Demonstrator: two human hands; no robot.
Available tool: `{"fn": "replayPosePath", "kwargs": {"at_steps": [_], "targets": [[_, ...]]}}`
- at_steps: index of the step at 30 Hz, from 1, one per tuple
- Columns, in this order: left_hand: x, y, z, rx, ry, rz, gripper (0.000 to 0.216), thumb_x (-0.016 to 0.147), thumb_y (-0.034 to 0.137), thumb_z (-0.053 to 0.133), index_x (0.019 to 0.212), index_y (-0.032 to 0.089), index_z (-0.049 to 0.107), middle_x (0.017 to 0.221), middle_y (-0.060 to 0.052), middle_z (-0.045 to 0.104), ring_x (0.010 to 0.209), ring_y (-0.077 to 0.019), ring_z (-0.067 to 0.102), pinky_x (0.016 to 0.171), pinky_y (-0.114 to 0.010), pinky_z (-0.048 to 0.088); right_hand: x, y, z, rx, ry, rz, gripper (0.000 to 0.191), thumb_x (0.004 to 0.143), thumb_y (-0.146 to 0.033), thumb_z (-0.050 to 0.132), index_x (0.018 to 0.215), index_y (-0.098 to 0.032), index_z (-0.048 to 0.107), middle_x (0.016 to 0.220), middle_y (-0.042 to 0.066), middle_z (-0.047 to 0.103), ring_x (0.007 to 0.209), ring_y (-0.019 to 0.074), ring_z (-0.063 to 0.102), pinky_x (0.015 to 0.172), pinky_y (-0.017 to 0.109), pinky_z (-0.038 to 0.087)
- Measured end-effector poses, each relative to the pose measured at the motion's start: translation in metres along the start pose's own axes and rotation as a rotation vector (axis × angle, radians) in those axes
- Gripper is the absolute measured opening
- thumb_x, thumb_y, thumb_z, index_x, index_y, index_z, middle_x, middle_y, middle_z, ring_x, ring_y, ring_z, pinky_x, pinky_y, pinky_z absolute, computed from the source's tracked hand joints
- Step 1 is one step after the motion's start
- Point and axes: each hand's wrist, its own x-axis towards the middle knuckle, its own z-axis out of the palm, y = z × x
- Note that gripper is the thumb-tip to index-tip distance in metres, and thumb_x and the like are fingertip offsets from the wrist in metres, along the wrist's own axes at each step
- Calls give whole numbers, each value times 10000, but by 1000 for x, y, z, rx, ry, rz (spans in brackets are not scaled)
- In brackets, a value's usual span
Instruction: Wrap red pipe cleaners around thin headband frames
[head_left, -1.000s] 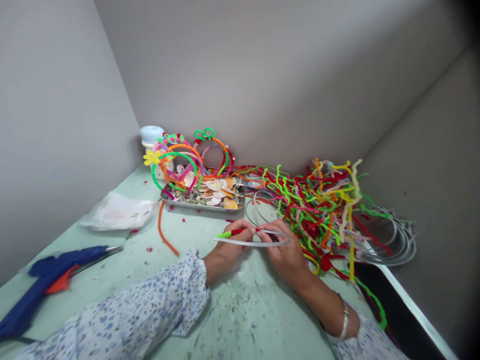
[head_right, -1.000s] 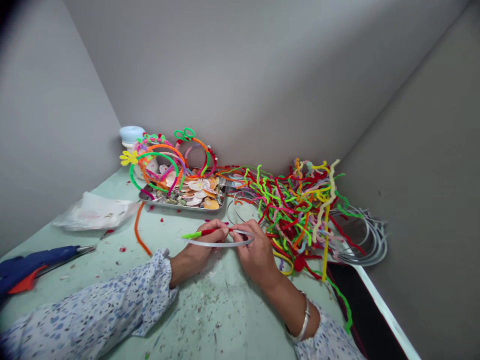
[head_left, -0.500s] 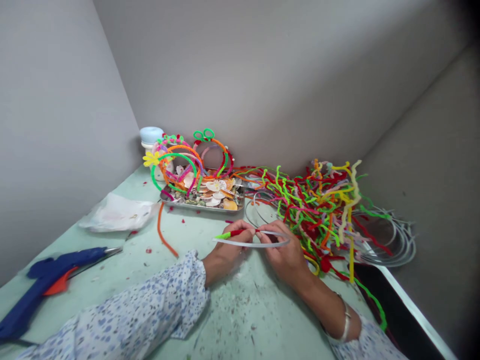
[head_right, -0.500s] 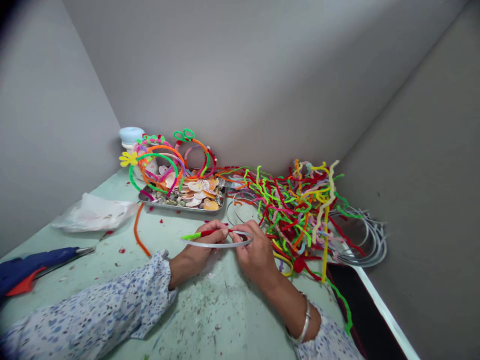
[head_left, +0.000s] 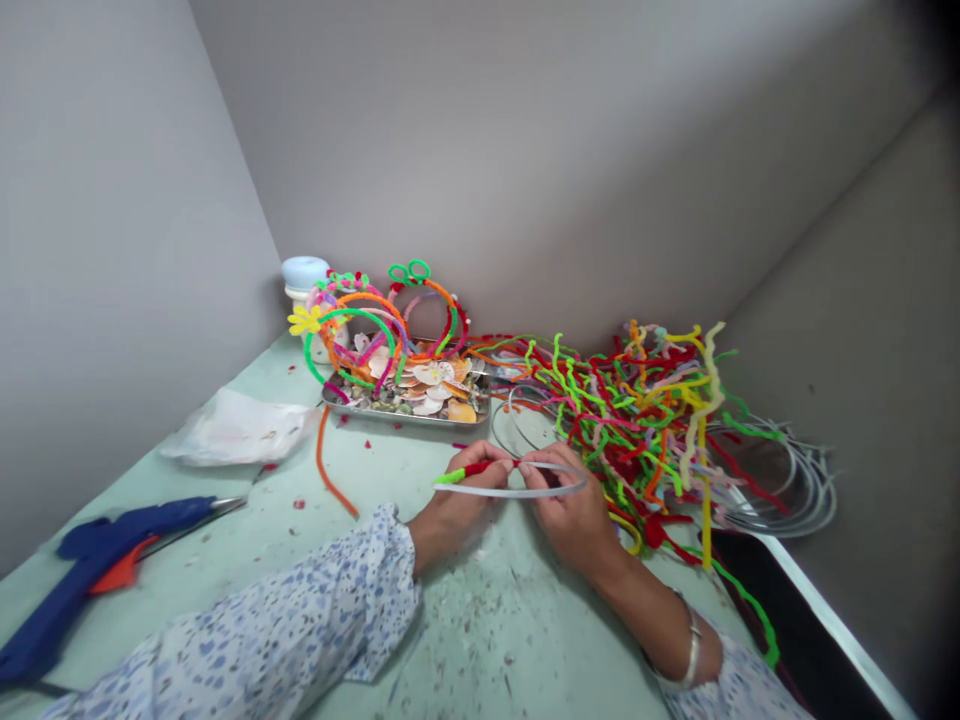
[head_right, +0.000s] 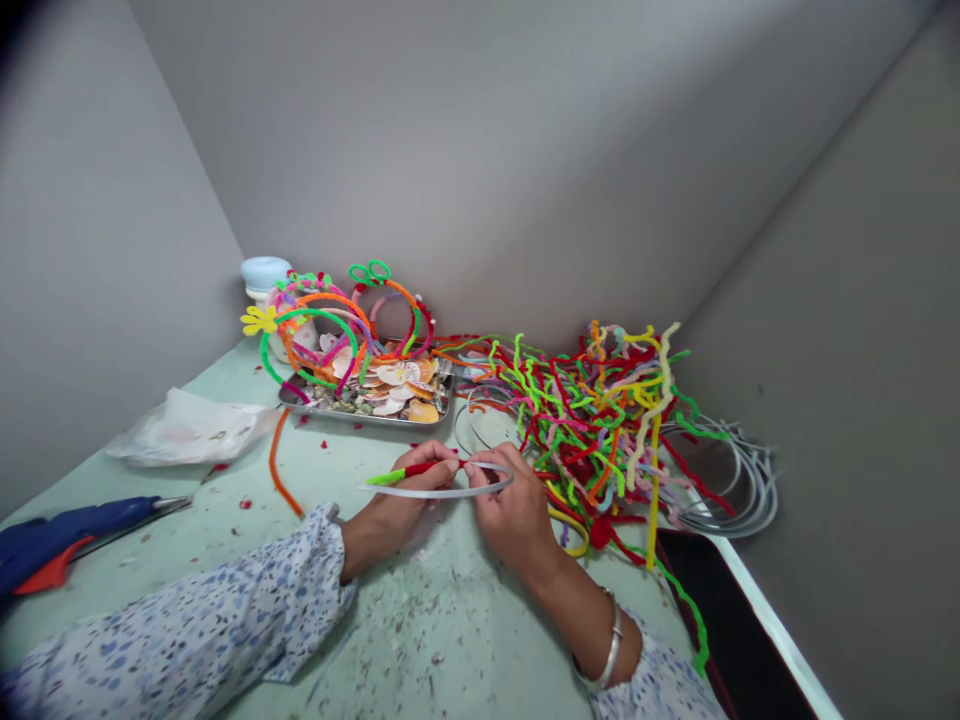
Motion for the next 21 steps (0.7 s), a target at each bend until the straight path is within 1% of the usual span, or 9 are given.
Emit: {"fn": "replayPosePath", "kwargs": {"at_steps": [5, 12, 15, 21], "targets": [[1, -4, -3, 24, -5, 2, 118, 767, 271, 628, 742, 179, 558, 551, 58, 463, 486, -68, 373, 481, -216, 256, 1, -1, -1, -12, -8, -16, 141, 912, -226, 504, 846, -164, 612, 817, 58, 586, 801, 206, 573, 740, 331, 443], [1, -3, -2, 16, 2, 23, 130, 760, 268, 639, 725, 170, 560, 549, 57, 460, 491, -65, 373, 481, -207, 256, 2, -3, -1, 37, -15, 29, 131, 902, -241, 525, 848, -180, 627, 825, 50, 582, 799, 198, 573, 740, 316, 442], [1, -3, -2, 12, -1, 19, 133, 759, 262, 638, 720, 166, 556, 543, 59, 449, 488, -65, 365, 478, -208, 251, 1, -4, -2, 57, -24, 42, 126, 901, -244, 527, 867, -186, 634, 828, 45, 581, 778, 189, 574, 716, 302, 443], [1, -5, -3, 32, -10, 32, 129, 766, 271, 637, 731, 168, 568, 552, 55, 453, 495, -68, 367, 481, -210, 248, 0, -3, -2, 31, -33, 38, 130, 905, -244, 518, 838, -188, 614, 818, 39, 574, 764, 184, 565, 699, 296, 434]]}}
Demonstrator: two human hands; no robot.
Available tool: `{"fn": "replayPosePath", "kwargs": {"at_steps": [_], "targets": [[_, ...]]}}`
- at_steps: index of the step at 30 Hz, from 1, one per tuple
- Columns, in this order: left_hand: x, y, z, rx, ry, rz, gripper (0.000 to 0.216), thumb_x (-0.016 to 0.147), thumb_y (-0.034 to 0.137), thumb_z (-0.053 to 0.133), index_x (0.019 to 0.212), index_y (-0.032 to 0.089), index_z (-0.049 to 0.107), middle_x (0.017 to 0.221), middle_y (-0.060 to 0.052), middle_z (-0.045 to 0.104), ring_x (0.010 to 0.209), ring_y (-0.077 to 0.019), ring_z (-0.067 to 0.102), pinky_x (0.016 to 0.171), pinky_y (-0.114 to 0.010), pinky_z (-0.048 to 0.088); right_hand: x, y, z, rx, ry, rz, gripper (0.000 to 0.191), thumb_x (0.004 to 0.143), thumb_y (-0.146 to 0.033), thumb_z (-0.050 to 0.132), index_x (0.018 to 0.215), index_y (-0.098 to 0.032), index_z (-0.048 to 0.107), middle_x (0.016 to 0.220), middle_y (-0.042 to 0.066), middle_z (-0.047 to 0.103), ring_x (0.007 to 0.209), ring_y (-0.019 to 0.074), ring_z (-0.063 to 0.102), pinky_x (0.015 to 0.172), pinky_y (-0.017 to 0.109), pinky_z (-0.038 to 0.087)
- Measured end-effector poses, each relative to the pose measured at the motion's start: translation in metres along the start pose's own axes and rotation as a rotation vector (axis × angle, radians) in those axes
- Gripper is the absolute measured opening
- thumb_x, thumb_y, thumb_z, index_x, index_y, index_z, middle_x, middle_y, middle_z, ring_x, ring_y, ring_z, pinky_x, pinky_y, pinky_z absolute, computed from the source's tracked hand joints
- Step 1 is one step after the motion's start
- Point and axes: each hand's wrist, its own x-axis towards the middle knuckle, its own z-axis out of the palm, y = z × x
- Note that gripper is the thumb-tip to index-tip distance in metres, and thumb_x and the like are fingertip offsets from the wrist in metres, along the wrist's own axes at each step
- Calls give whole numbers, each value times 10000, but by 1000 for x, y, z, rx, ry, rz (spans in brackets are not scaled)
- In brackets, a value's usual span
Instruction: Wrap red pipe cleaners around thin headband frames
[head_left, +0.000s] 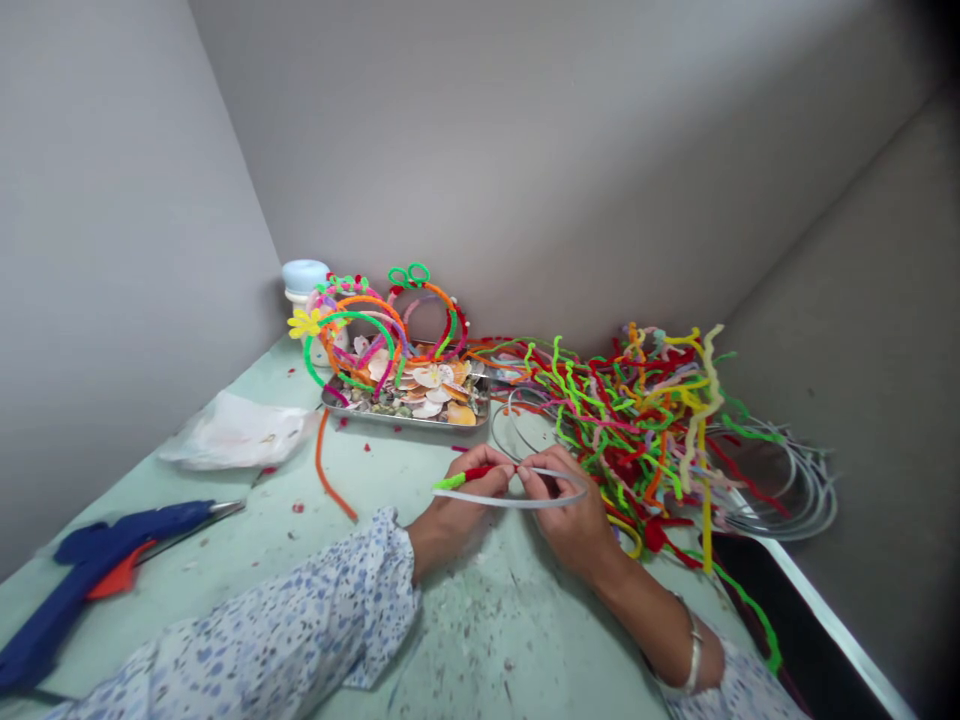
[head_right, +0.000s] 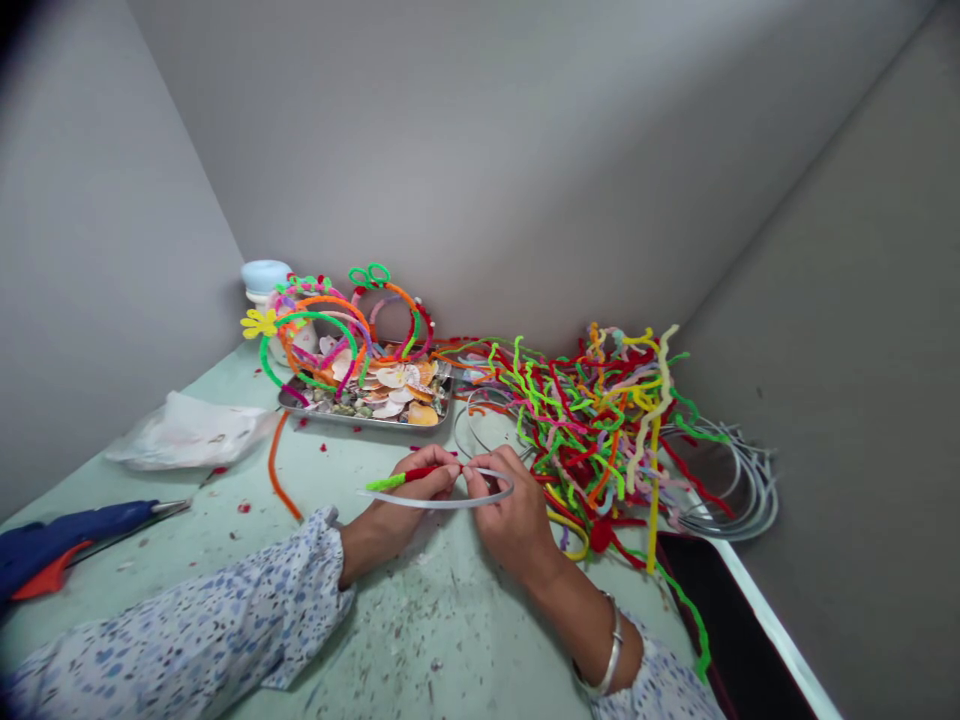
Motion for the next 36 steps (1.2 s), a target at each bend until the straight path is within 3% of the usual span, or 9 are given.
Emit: {"fn": "replayPosePath", "kwargs": {"at_steps": [9, 15, 25, 31, 36], "targets": [[-2, 5, 2, 31, 12, -21, 120, 772, 268, 613, 724, 172, 559, 558, 48, 454, 497, -70, 364, 494, -212, 262, 2, -2, 0, -32, -31, 32, 176, 922, -272, 497, 819, -183, 608, 799, 44, 574, 763, 192, 565, 703, 307, 427], [0, 2, 0, 62, 32, 9, 125, 763, 272, 622, 717, 170, 569, 555, 45, 447, 505, -74, 371, 496, -212, 263, 3, -2, 0, 8, -41, 98, 200, 905, -302, 524, 776, -188, 626, 750, 30, 576, 655, 167, 545, 599, 275, 407], [0, -4, 0, 65, 29, 37, 190, 760, 343, 653, 739, 170, 577, 602, 37, 500, 517, -74, 393, 511, -215, 282, 2, -1, 1, 125, -58, 200, 233, 885, -325, 527, 737, -177, 629, 709, 27, 610, 683, 184, 560, 636, 276, 406], [1, -4, -4, 123, -1, 17, 215, 790, 393, 622, 788, 188, 559, 541, 66, 427, 468, -75, 348, 452, -209, 240, 5, -4, 2, 335, -114, 422, 275, 820, -431, 573, 733, -175, 623, 556, -28, 491, 509, 139, 428, 475, 245, 309], [-2, 2, -4, 208, -13, 64, 246, 810, 424, 599, 811, 182, 558, 583, 51, 454, 500, -84, 385, 473, -205, 281, 7, -7, 0, 369, -135, 465, 293, 802, -446, 562, 692, -178, 609, 503, -47, 411, 478, 127, 367, 453, 240, 263]]}}
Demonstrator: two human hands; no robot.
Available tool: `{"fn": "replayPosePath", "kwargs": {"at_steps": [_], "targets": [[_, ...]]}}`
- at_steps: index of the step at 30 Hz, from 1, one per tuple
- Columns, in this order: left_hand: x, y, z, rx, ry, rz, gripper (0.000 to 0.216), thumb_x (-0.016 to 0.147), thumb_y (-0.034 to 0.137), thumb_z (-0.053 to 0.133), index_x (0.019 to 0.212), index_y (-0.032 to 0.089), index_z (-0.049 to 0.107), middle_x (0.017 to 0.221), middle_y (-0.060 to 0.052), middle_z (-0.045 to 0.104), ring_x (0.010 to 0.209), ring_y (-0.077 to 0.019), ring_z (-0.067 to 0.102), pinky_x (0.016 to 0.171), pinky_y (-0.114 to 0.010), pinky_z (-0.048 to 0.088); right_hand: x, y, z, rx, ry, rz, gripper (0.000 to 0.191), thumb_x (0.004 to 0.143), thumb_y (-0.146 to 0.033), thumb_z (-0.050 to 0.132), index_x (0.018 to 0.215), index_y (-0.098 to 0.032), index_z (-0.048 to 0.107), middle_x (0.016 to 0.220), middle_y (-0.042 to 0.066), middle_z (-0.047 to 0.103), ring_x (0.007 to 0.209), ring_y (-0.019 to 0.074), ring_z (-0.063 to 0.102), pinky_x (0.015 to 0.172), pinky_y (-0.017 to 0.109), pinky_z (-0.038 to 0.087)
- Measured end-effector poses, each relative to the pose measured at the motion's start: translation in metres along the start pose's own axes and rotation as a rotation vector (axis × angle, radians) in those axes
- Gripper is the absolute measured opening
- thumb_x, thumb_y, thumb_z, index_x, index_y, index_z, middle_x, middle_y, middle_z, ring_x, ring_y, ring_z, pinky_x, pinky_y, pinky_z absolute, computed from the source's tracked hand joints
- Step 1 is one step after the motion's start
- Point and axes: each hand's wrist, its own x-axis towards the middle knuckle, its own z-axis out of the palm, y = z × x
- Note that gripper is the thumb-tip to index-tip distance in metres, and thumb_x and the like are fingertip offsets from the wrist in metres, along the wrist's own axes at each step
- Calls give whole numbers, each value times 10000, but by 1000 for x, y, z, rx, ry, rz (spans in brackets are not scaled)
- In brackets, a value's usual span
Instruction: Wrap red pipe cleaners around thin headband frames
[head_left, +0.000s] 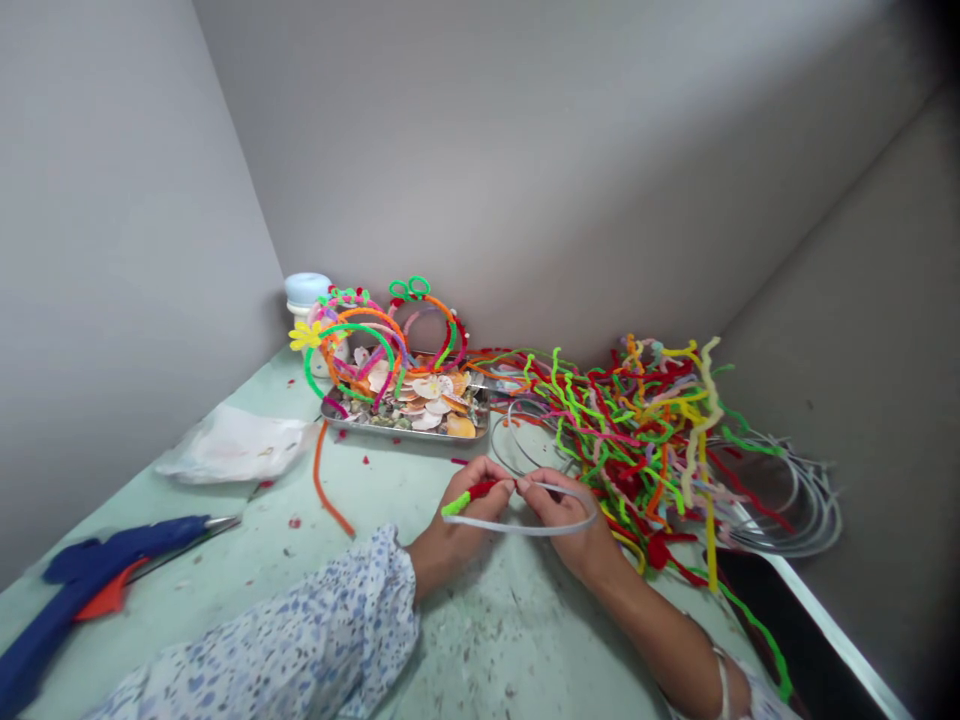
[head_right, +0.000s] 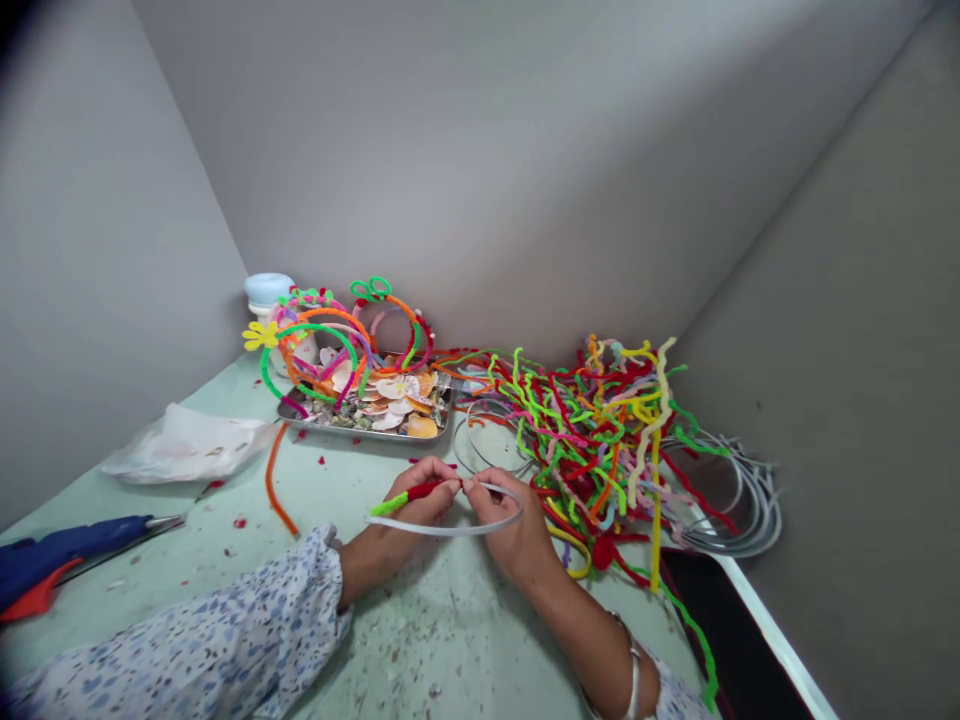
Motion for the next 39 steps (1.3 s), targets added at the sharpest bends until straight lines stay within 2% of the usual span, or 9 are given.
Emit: {"fn": "replayPosePath", "kwargs": {"at_steps": [7, 11, 15, 18, 23, 27, 32, 36, 39], "targets": [[1, -2, 1, 68, 54, 90, 206, 818, 379, 594, 782, 178, 566, 637, 25, 501, 568, -103, 420, 532, -211, 322, 1, -5, -1, -1, 9, 21, 287, 785, -438, 568, 660, -182, 608, 509, -40, 458, 496, 136, 405, 479, 247, 315], [-1, 4, 1, 63, 62, 52, 161, 838, 336, 572, 786, 184, 565, 632, 30, 492, 562, -99, 409, 539, -212, 318, 3, -4, 0, 5, 19, 3, 291, 771, -446, 590, 688, -172, 645, 529, -27, 505, 517, 143, 438, 498, 250, 346], [-2, 7, 2, 9, 53, 9, 162, 824, 332, 589, 763, 182, 568, 618, 30, 491, 552, -98, 410, 526, -211, 305, 2, -7, 1, 3, 20, 3, 294, 767, -448, 581, 674, -174, 634, 489, -40, 465, 469, 129, 396, 451, 240, 302], [0, 4, 2, -81, 20, -18, 165, 812, 343, 609, 794, 180, 590, 632, 25, 520, 553, -95, 425, 533, -210, 311, 1, -11, 1, -20, 18, 14, 284, 766, -441, 569, 647, -186, 606, 490, -36, 461, 476, 134, 394, 448, 243, 293], [5, -6, 3, -131, -13, -38, 218, 808, 372, 624, 842, 157, 639, 671, -12, 585, 548, -95, 463, 528, -214, 332, 2, -12, 0, -32, 22, 34, 260, 777, -405, 558, 646, -190, 621, 538, -8, 544, 518, 156, 458, 486, 256, 349], [7, -10, 3, -132, 22, -46, 234, 804, 382, 631, 828, 150, 646, 716, -25, 609, 541, -87, 468, 514, -204, 341, 4, -6, -2, -26, -16, 3, 300, 801, -423, 561, 658, -169, 634, 543, -12, 534, 522, 143, 440, 484, 246, 336], [8, -9, 3, -167, 58, -52, 248, 809, 395, 623, 805, 146, 628, 658, 3, 559, 512, -74, 439, 475, -187, 312, 6, -1, -4, -74, -60, -70, 306, 840, -405, 548, 702, -154, 655, 621, -1, 568, 604, 152, 482, 561, 252, 371], [10, -8, 2, -229, 71, -65, 222, 798, 367, 634, 815, 145, 624, 647, 5, 561, 529, -73, 458, 495, -185, 317, 6, -6, -8, -33, -153, -16, 304, 835, -402, 560, 705, -152, 674, 639, 5, 606, 613, 155, 510, 570, 249, 382], [10, -5, 2, -188, 63, -72, 235, 802, 383, 615, 789, 149, 622, 586, 14, 549, 488, -71, 440, 473, -190, 294, 7, -10, -12, 14, -200, 0, 322, 850, -397, 538, 698, -160, 694, 649, 10, 636, 640, 165, 551, 622, 258, 420]]}}
